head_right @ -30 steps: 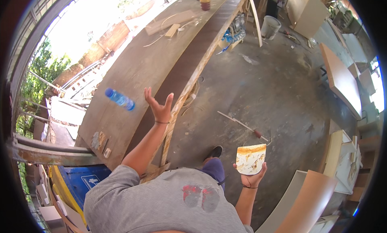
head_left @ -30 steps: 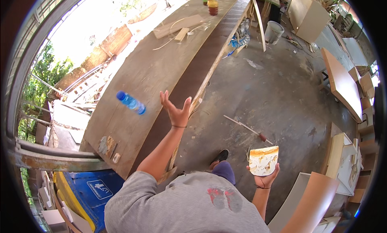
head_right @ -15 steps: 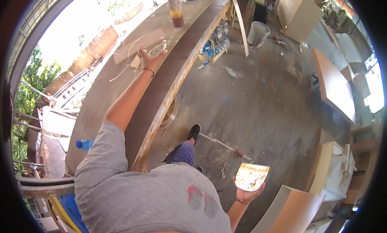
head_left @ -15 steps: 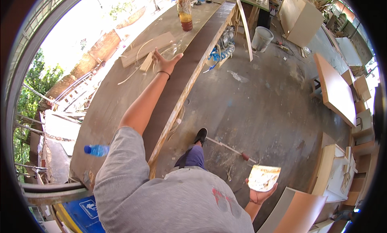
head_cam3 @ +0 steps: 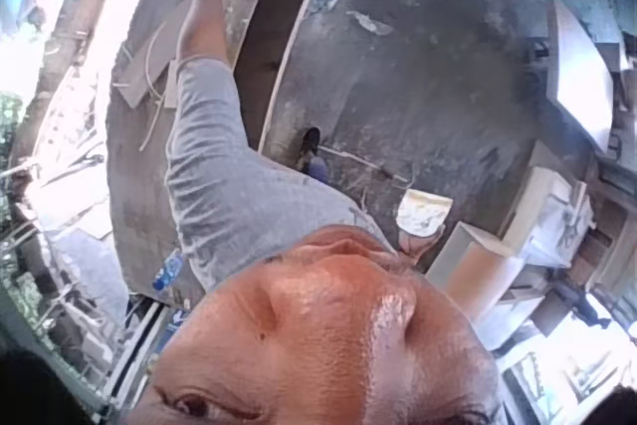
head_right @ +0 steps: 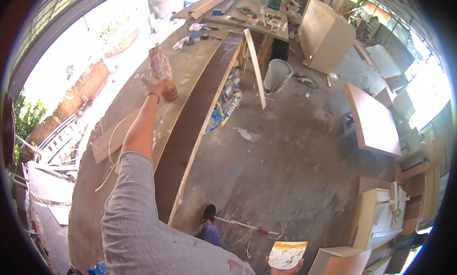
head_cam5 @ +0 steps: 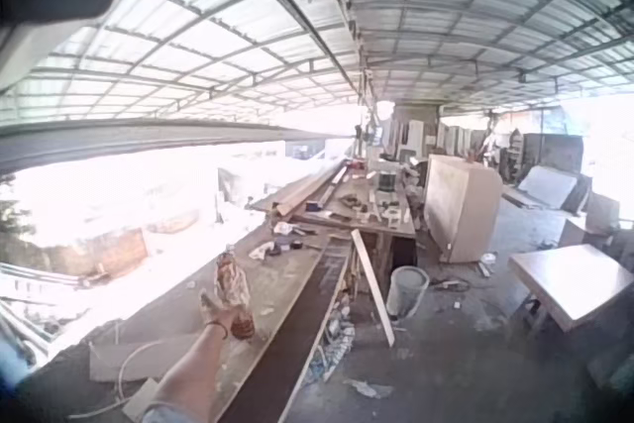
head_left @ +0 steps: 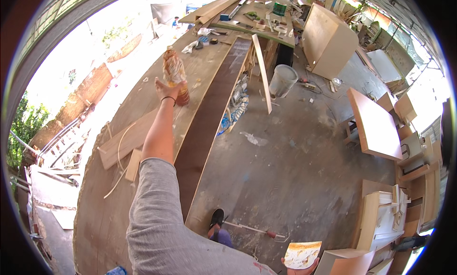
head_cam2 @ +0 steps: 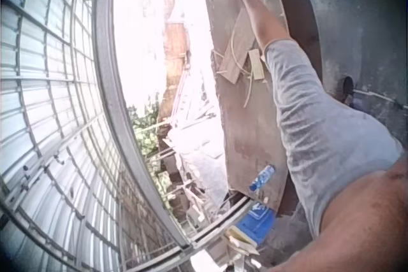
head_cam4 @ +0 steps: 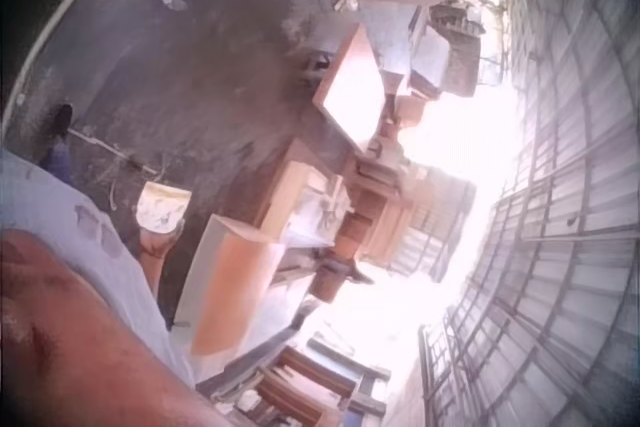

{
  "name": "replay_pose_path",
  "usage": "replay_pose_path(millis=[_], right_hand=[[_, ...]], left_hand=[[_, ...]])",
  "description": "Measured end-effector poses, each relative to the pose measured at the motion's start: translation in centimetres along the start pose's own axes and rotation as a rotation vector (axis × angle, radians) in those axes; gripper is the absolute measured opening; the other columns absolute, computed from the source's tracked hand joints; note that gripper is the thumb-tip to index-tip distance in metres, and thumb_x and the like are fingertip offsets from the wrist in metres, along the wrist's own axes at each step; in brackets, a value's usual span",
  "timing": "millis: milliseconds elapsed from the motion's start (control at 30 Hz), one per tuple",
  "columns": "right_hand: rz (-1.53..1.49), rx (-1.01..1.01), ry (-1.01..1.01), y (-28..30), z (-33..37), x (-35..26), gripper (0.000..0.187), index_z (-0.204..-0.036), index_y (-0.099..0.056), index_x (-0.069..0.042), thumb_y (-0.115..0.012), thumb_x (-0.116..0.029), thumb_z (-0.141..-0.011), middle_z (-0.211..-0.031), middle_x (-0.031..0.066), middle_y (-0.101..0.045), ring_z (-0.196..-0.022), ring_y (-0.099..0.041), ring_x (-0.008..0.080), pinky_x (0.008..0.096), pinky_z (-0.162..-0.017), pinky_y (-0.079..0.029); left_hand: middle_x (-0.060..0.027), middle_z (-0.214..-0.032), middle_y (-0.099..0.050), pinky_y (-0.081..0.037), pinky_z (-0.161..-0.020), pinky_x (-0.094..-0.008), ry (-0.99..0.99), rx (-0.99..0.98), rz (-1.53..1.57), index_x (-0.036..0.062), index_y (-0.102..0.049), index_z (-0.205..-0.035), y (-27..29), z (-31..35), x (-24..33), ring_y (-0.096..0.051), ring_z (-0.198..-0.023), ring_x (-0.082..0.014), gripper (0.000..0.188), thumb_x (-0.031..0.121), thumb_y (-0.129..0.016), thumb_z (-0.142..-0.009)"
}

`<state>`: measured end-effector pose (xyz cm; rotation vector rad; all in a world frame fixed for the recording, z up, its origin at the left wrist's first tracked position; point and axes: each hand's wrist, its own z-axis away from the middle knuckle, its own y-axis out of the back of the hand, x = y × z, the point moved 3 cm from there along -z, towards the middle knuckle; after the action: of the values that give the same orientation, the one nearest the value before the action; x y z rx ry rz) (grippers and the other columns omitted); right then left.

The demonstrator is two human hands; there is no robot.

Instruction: The person applies adhesive to a wooden board using a small scraper. They pour the adhesive from a bottle onto the board and then spread it evenly across the surface.

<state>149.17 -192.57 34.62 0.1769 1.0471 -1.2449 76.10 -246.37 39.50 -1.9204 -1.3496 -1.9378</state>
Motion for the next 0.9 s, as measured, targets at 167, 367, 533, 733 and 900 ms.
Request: replay_pose_path(millis=[167,367,533,733,900], right_hand=[[0.469,0.142,0.535,2.0,-1.3,1.9,0.093,-0.143,-0.041,-0.005,-0.08,-0.051,-0.073,-0.139,0.0222,-0.048,-0.126,-0.052,0.0351,0.0486,-0.097,-0.051],[-0.013,0.012,-0.04,-3.0,-4.1,-0.7,0.083,-0.143,-0.043,-0.008,-0.063,-0.06,-0.082,-0.14,0.016,-0.051,-0.123,-0.053,0.0375,0.0543,-0.1,-0.047],[-0.016,-0.168,-0.219,-2.2,-8.3,-2.8,0.085,-0.148,-0.036,-0.012,-0.056,-0.065,-0.085,-0.142,0.0149,-0.051,-0.131,-0.047,0.0385,0.0585,-0.107,-0.04],[0.079,-0.622,-0.324,-6.8,-11.3,-5.9,0.083,-0.147,-0.04,-0.026,-0.05,-0.074,-0.079,-0.146,0.0048,-0.047,-0.126,-0.049,0.0388,0.0709,-0.076,-0.046],[0.213,-0.886,-0.407,-9.5,-13.8,-7.0,0.082,-0.146,-0.041,-0.025,-0.054,-0.071,-0.079,-0.145,0.0069,-0.048,-0.126,-0.049,0.0379,0.0704,-0.079,-0.047]], left_hand=[[-0.022,-0.144,-0.042,-0.036,-0.112,-0.0423,0.057,-0.032,0.028,0.0038,-0.028,-0.144,-1.1,-2.2,1.8,-0.038,-0.137,-0.0365,0.124,0.053,-0.091,-0.049],[-0.0153,-0.117,-0.06,-0.05,-0.092,-0.0448,-0.126,0.3,-0.207,0.0111,-0.057,-0.118,-1.9,2.6,0.0,-0.06,-0.106,-0.0358,0.079,0.046,-0.087,-0.054],[-0.0149,-0.111,-0.061,-0.05,-0.091,-0.0451,-0.26,0.313,0.14,0.0068,-0.064,-0.113,6.4,9.2,4.0,-0.059,-0.104,-0.0356,0.07,0.041,-0.087,-0.057],[-0.01,-0.118,-0.063,-0.05,-0.096,-0.035,-0.503,0.052,0.619,0.0007,-0.057,-0.125,24.6,24.9,11.7,-0.062,-0.108,-0.0202,0.069,0.029,-0.087,-0.069],[-0.0118,-0.125,-0.061,-0.051,-0.097,-0.0384,-0.39,0.077,1.123,0.0001,-0.045,-0.137,38.5,41.8,9.7,-0.062,-0.112,-0.0229,0.069,0.025,-0.076,-0.081]])
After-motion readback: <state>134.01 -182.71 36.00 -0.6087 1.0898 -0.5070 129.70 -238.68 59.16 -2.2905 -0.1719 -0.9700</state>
